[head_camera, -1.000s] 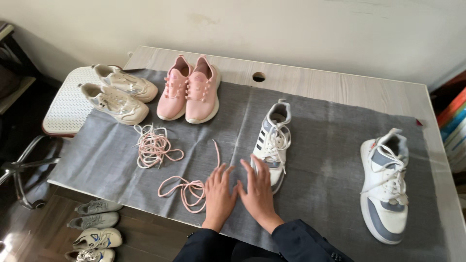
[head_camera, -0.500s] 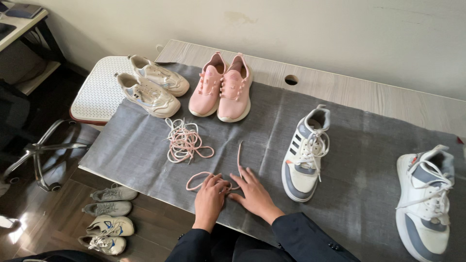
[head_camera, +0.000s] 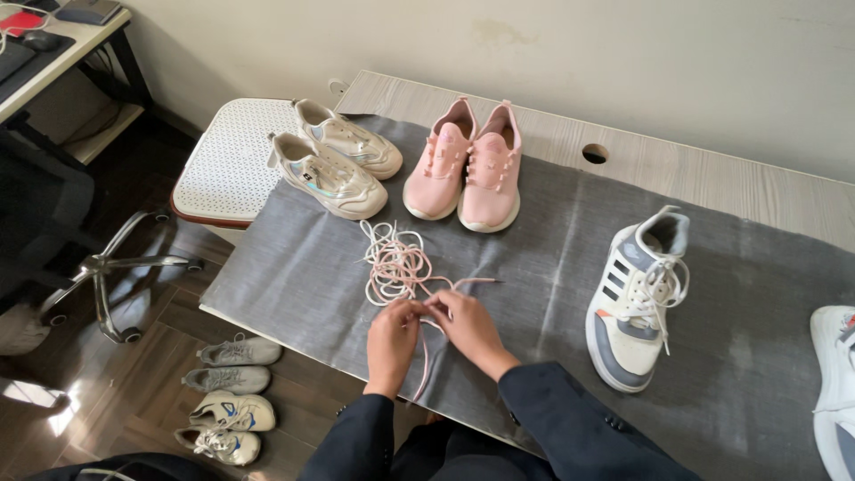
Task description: The person unlaces a pink sneaker and then a white-and-grey sneaker, removing the laces from each shoe. They then re-lace the white-and-grey sneaker, threading the laces through the eyelets and tying a knot. The pink sneaker remains unlaced on the table.
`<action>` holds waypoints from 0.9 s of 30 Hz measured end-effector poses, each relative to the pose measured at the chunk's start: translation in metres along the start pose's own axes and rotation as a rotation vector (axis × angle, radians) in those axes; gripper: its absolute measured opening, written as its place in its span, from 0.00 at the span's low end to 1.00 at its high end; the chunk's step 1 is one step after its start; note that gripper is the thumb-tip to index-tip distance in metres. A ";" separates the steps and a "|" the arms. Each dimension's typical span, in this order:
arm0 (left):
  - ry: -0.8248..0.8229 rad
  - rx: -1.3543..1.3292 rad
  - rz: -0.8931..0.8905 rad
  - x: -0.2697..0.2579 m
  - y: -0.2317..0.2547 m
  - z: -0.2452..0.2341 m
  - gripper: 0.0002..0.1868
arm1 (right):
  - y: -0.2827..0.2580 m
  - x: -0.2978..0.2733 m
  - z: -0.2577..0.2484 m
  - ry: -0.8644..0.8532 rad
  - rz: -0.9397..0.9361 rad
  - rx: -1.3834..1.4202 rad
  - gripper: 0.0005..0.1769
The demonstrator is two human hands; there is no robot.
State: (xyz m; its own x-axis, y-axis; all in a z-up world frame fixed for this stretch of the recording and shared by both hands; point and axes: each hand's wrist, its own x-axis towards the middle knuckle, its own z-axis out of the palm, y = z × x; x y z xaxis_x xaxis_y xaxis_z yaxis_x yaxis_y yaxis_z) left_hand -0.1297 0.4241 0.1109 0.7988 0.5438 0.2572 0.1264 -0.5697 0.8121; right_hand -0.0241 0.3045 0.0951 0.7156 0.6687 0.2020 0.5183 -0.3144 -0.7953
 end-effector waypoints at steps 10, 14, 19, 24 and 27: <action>0.166 -0.016 0.186 0.091 -0.003 -0.039 0.13 | -0.049 0.101 0.005 0.195 -0.148 0.024 0.08; 0.047 0.050 0.200 0.089 -0.032 -0.025 0.17 | -0.023 0.104 0.022 0.078 -0.039 -0.076 0.12; -0.129 0.262 0.166 0.067 -0.074 0.001 0.24 | 0.018 0.078 0.041 -0.086 -0.014 -0.134 0.19; -0.071 0.451 0.234 0.048 -0.074 0.019 0.32 | 0.025 0.056 0.038 -0.101 0.008 -0.092 0.29; 0.051 0.397 0.256 0.049 -0.052 0.028 0.31 | 0.020 0.048 0.021 0.044 0.013 -0.129 0.25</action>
State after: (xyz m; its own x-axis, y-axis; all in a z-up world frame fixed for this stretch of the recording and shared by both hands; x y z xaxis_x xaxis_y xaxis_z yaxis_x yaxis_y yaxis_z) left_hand -0.0804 0.4631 0.0663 0.8051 0.3789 0.4564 0.1518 -0.8754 0.4590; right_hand 0.0105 0.3448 0.0769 0.7413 0.6344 0.2192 0.5624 -0.4087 -0.7188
